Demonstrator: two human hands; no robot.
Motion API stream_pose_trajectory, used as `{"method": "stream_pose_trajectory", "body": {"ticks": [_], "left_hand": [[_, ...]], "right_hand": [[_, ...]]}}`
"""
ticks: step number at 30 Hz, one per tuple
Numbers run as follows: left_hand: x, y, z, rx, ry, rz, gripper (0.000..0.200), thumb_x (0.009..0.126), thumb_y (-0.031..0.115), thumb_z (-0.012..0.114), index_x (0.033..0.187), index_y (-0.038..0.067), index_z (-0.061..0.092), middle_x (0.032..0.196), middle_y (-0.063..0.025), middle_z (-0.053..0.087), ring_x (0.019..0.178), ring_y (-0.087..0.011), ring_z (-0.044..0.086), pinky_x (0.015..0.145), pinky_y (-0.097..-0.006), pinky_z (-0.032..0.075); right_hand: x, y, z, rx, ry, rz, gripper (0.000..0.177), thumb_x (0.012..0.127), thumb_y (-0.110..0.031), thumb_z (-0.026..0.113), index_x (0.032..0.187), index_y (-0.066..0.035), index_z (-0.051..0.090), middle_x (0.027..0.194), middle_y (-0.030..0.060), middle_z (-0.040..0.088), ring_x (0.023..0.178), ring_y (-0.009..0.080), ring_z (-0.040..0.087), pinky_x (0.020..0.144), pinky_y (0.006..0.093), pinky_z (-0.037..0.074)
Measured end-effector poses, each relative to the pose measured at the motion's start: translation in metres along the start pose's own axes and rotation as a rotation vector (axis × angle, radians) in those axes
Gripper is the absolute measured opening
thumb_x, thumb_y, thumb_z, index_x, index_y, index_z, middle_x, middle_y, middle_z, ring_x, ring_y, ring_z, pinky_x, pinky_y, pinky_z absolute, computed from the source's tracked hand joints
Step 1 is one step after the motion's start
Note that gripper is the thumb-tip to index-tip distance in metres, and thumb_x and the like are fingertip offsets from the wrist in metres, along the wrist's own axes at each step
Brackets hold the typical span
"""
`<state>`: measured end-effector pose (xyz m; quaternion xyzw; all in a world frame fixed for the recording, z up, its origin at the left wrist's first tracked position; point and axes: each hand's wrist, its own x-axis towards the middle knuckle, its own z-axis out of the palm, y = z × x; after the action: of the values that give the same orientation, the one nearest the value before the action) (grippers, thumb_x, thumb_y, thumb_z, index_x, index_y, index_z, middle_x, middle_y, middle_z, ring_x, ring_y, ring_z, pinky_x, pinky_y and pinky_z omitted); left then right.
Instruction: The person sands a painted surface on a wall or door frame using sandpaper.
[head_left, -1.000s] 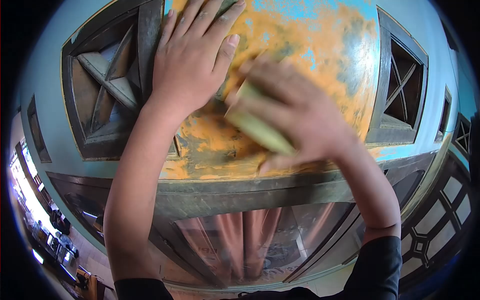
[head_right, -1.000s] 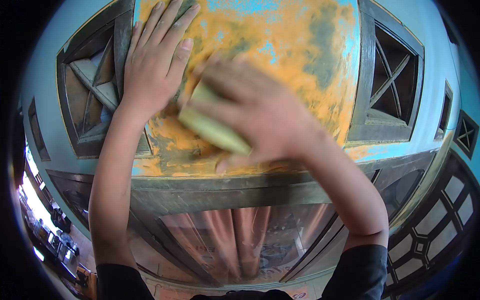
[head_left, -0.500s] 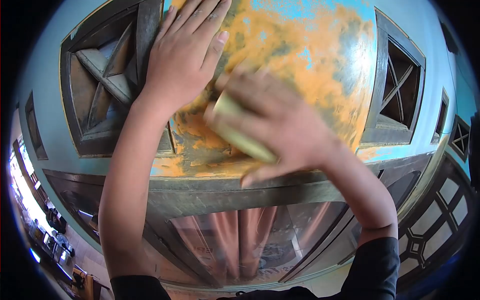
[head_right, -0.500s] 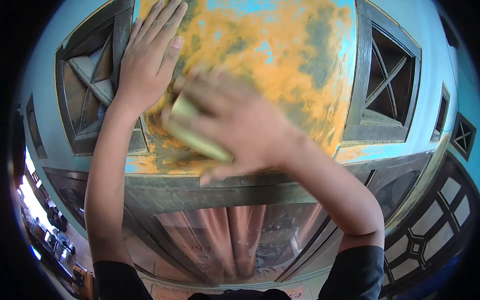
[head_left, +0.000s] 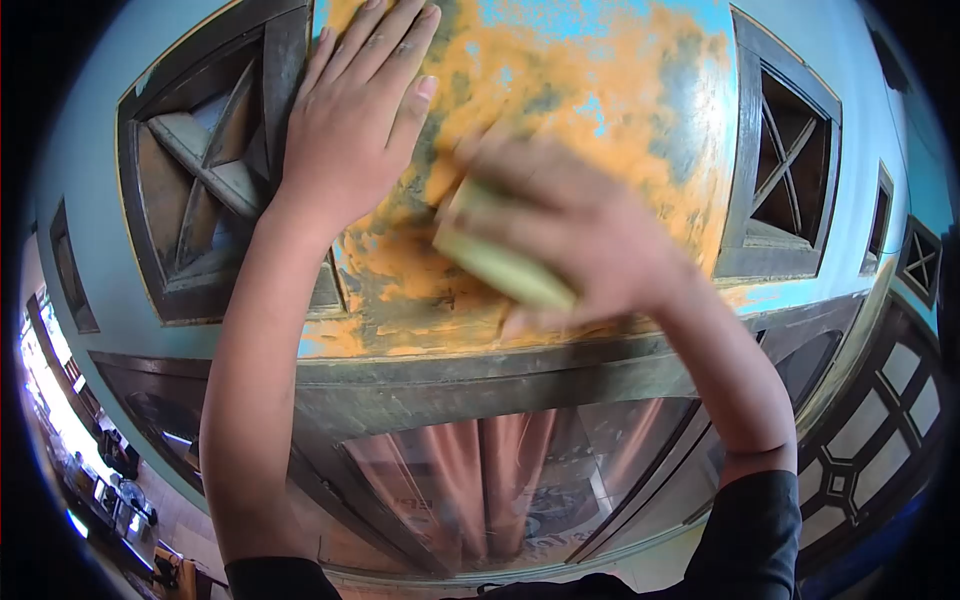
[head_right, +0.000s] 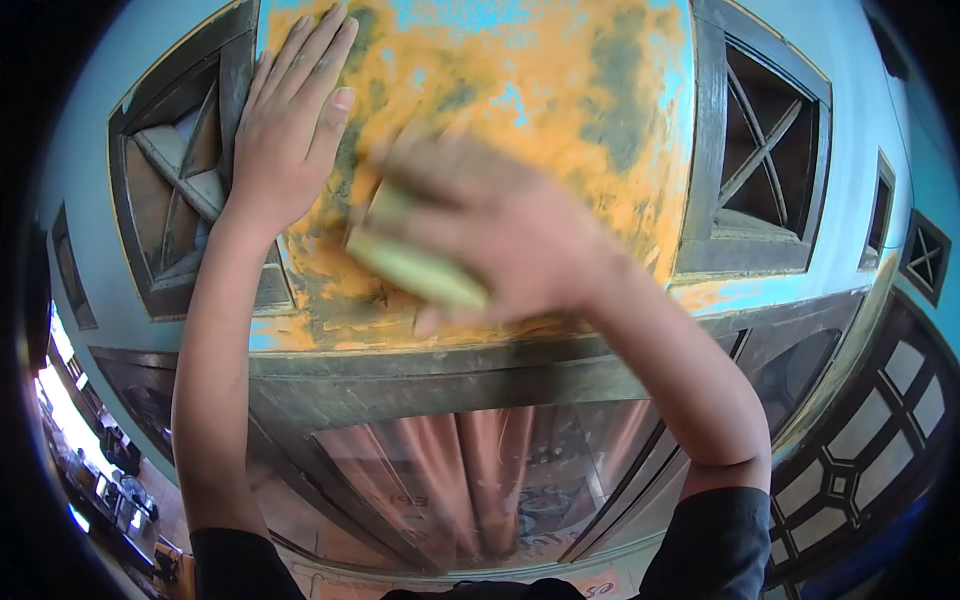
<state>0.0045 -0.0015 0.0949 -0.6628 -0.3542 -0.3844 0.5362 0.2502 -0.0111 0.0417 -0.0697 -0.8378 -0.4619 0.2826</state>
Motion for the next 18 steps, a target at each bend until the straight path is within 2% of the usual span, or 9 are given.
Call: {"method": "stream_pose_trajectory", "body": {"ticks": [3, 4, 7, 8, 9, 12, 16, 17, 18], "left_hand": [[-0.001, 0.004, -0.002, -0.01, -0.016, -0.015, 0.058, 0.11, 0.035, 0.029, 0.159, 0.004, 0.031, 0.167, -0.0159, 0.028, 0.155, -0.0337, 0.021, 0.128, -0.0486, 0.013], [-0.001, 0.006, -0.003, -0.016, -0.022, -0.026, 0.058, 0.11, 0.035, 0.03, 0.16, 0.005, 0.031, 0.167, -0.0153, 0.027, 0.156, -0.0333, 0.02, 0.129, -0.0484, 0.012], [-0.006, -0.005, 0.018, -0.036, 0.19, 0.066, 0.057, 0.106, 0.034, 0.042, 0.16, 0.017, 0.035, 0.166, -0.006, 0.033, 0.154, -0.0325, 0.028, 0.125, -0.0529, 0.02], [-0.006, -0.006, 0.02, -0.027, 0.199, 0.071, 0.056, 0.107, 0.034, 0.042, 0.16, 0.017, 0.035, 0.166, -0.0054, 0.033, 0.153, -0.0321, 0.028, 0.125, -0.0523, 0.02], [-0.006, -0.005, 0.019, -0.018, 0.208, 0.073, 0.056, 0.107, 0.033, 0.041, 0.16, 0.017, 0.035, 0.166, -0.0048, 0.034, 0.153, -0.0317, 0.029, 0.125, -0.0517, 0.02], [-0.006, -0.003, 0.02, 0.001, 0.212, 0.07, 0.056, 0.107, 0.033, 0.041, 0.16, 0.018, 0.035, 0.165, -0.0045, 0.035, 0.153, -0.0314, 0.029, 0.125, -0.0516, 0.02], [-0.006, -0.002, 0.021, 0.03, 0.207, 0.054, 0.057, 0.107, 0.034, 0.041, 0.161, 0.018, 0.034, 0.166, -0.0044, 0.034, 0.154, -0.031, 0.028, 0.125, -0.0518, 0.019], [-0.006, -0.002, 0.021, 0.037, 0.205, 0.054, 0.057, 0.107, 0.035, 0.041, 0.161, 0.019, 0.034, 0.166, -0.0043, 0.033, 0.154, -0.0308, 0.028, 0.125, -0.0519, 0.019], [-0.006, -0.002, 0.021, 0.045, 0.202, 0.056, 0.057, 0.107, 0.035, 0.041, 0.161, 0.019, 0.033, 0.166, -0.0042, 0.033, 0.154, -0.0307, 0.027, 0.125, -0.052, 0.018]], "right_hand": [[-0.014, 0.032, -0.019, -0.12, 0.22, 0.238, 0.088, 0.084, -0.076, 0.059, 0.144, -0.011, 0.054, 0.148, 0.0233, 0.05, 0.134, 0.0443, 0.049, 0.115, 0.0531, 0.039], [-0.01, 0.024, -0.015, -0.15, 0.218, 0.157, 0.094, 0.082, -0.078, 0.06, 0.143, -0.007, 0.053, 0.148, 0.0238, 0.049, 0.133, 0.0457, 0.049, 0.115, 0.0563, 0.037], [-0.016, -0.027, 0.012, 0.012, -0.044, 0.021, 0.085, 0.086, -0.078, 0.054, 0.147, -0.019, 0.052, 0.156, 0.0191, 0.044, 0.14, 0.0442, 0.045, 0.119, 0.0554, 0.034], [-0.022, -0.019, 0.012, 0.004, -0.067, 0.051, 0.081, 0.087, -0.077, 0.053, 0.149, -0.025, 0.051, 0.158, 0.0165, 0.043, 0.143, 0.0422, 0.043, 0.121, 0.0533, 0.033], [-0.023, -0.002, -0.001, 0.068, -0.004, 0.088, 0.085, 0.086, -0.077, 0.055, 0.149, -0.021, 0.052, 0.156, 0.0188, 0.045, 0.143, 0.0418, 0.044, 0.12, 0.0528, 0.034], [-0.033, 0.037, -0.029, -0.2, 0.172, 0.306, 0.096, 0.08, -0.079, 0.063, 0.149, -0.013, 0.053, 0.157, 0.0216, 0.043, 0.144, 0.0427, 0.042, 0.118, 0.0537, 0.034], [-0.035, -0.017, -0.005, 0.003, -0.051, 0.132, 0.095, 0.081, -0.081, 0.059, 0.149, -0.014, 0.053, 0.16, 0.0186, 0.041, 0.149, 0.0398, 0.036, 0.122, 0.0559, 0.027], [-0.038, -0.02, -0.004, -0.008, -0.134, 0.087, 0.087, 0.088, -0.08, 0.051, 0.152, -0.021, 0.048, 0.159, 0.0206, 0.04, 0.148, 0.0407, 0.036, 0.125, 0.0537, 0.024], [-0.041, -0.01, -0.009, -0.004, -0.102, 0.14, 0.088, 0.087, -0.079, 0.053, 0.152, -0.019, 0.048, 0.159, 0.0203, 0.04, 0.148, 0.0401, 0.037, 0.124, 0.0531, 0.025]]}}
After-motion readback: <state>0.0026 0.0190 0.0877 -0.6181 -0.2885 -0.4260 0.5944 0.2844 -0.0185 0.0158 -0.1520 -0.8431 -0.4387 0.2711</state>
